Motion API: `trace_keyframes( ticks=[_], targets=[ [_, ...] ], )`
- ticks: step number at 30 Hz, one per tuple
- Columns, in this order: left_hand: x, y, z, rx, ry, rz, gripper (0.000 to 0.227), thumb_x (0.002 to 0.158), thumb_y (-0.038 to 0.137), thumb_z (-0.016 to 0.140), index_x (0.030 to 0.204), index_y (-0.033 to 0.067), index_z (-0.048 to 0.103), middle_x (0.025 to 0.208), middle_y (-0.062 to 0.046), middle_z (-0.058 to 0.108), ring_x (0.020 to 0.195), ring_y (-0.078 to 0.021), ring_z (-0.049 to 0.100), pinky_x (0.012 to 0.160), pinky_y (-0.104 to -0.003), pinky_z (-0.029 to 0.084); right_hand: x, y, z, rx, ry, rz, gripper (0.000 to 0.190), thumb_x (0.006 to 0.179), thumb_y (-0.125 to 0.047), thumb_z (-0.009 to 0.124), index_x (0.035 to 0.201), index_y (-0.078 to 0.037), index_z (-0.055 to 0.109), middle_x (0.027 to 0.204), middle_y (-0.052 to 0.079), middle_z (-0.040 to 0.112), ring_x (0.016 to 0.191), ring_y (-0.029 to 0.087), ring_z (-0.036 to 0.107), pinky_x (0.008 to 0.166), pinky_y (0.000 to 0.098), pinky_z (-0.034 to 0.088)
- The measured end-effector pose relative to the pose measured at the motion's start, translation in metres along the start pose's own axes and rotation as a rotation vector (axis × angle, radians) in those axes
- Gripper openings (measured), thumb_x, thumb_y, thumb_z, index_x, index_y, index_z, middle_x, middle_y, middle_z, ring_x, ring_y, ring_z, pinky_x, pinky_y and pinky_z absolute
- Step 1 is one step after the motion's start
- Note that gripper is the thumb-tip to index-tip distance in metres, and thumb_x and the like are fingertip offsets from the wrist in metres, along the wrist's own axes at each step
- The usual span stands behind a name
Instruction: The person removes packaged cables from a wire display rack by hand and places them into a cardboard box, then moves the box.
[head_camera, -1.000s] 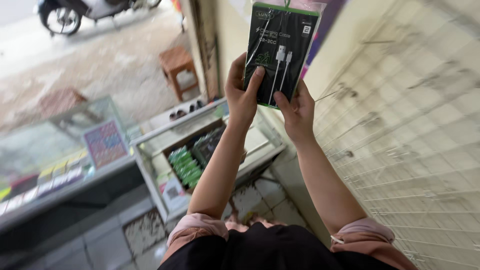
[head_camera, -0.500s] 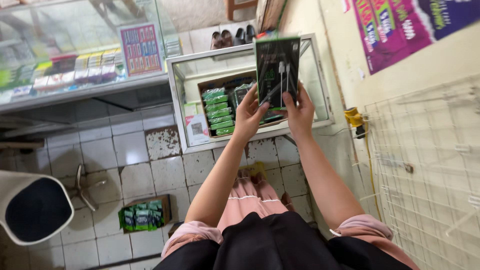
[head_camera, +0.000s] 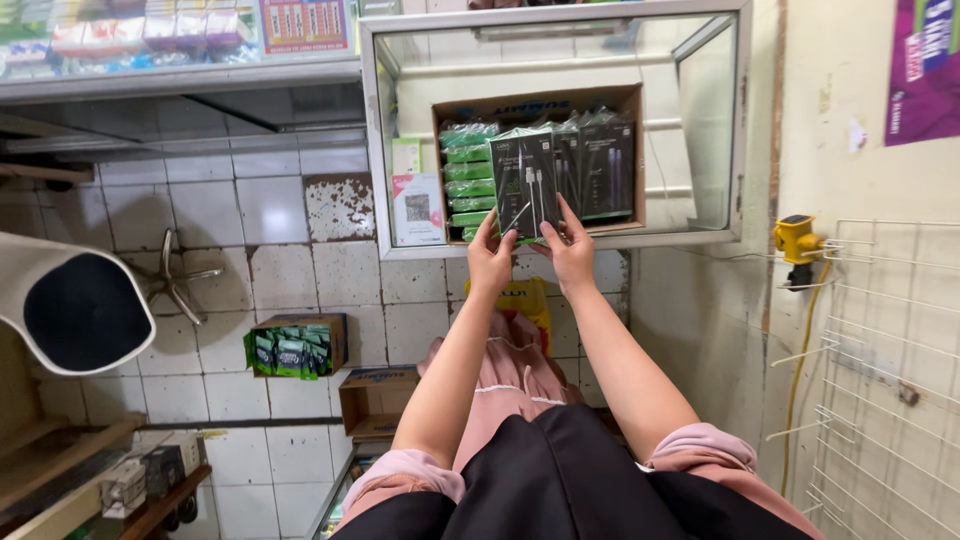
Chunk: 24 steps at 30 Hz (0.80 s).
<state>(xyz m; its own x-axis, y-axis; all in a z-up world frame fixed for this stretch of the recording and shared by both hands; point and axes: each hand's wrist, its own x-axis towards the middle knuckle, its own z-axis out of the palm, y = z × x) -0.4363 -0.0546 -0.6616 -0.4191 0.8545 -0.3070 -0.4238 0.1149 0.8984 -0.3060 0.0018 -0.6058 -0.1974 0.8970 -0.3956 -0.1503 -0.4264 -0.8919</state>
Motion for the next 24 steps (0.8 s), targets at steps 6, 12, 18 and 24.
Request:
trace_keyframes(
  ticks=[6,12,18,24],
  targets=[
    [0.015,-0.012,-0.027,0.103,0.167,0.003,0.058,0.098,0.001,0.066,0.153,0.0016,0.046,0.127,-0.015,0.069,0.106,-0.0183,0.071,0.085,-0.032,0.062,0.024,0.053,0.014,-0.016,-0.045,0.004,0.064,0.094,0.000,0.070,0.153,-0.015,0.052,0.123,0.010,0.068,0.103,0.016,0.070,0.088,0.0324,0.064],
    [0.014,0.018,-0.034,0.372,0.280,0.024,0.056,0.097,0.015,0.072,0.148,0.0025,0.053,0.121,-0.016,0.073,0.100,-0.0206,0.073,0.081,-0.033,0.060,0.035,0.081,0.019,-0.246,0.026,-0.083,0.061,0.088,-0.008,0.081,0.145,-0.011,0.060,0.135,0.020,0.063,0.111,0.017,0.070,0.091,0.0314,0.061],
    [0.007,0.039,-0.029,0.858,0.436,0.133,0.043,0.097,0.026,0.072,0.135,0.0070,0.065,0.117,-0.012,0.064,0.108,-0.0322,0.065,0.089,-0.042,0.053,0.028,0.079,0.024,-0.435,0.040,-0.082,0.059,0.085,-0.015,0.085,0.139,-0.009,0.064,0.128,0.020,0.069,0.107,0.019,0.073,0.090,0.0325,0.062],
    [-0.014,0.065,-0.009,1.011,0.495,0.314,0.045,0.087,0.020,0.076,0.129,0.0052,0.065,0.130,-0.014,0.057,0.123,-0.0359,0.052,0.103,-0.049,0.043,0.003,0.044,0.029,-0.625,0.100,-0.158,0.042,0.087,-0.014,0.082,0.127,-0.006,0.071,0.118,0.013,0.076,0.100,0.017,0.076,0.085,0.0307,0.061]
  ],
)
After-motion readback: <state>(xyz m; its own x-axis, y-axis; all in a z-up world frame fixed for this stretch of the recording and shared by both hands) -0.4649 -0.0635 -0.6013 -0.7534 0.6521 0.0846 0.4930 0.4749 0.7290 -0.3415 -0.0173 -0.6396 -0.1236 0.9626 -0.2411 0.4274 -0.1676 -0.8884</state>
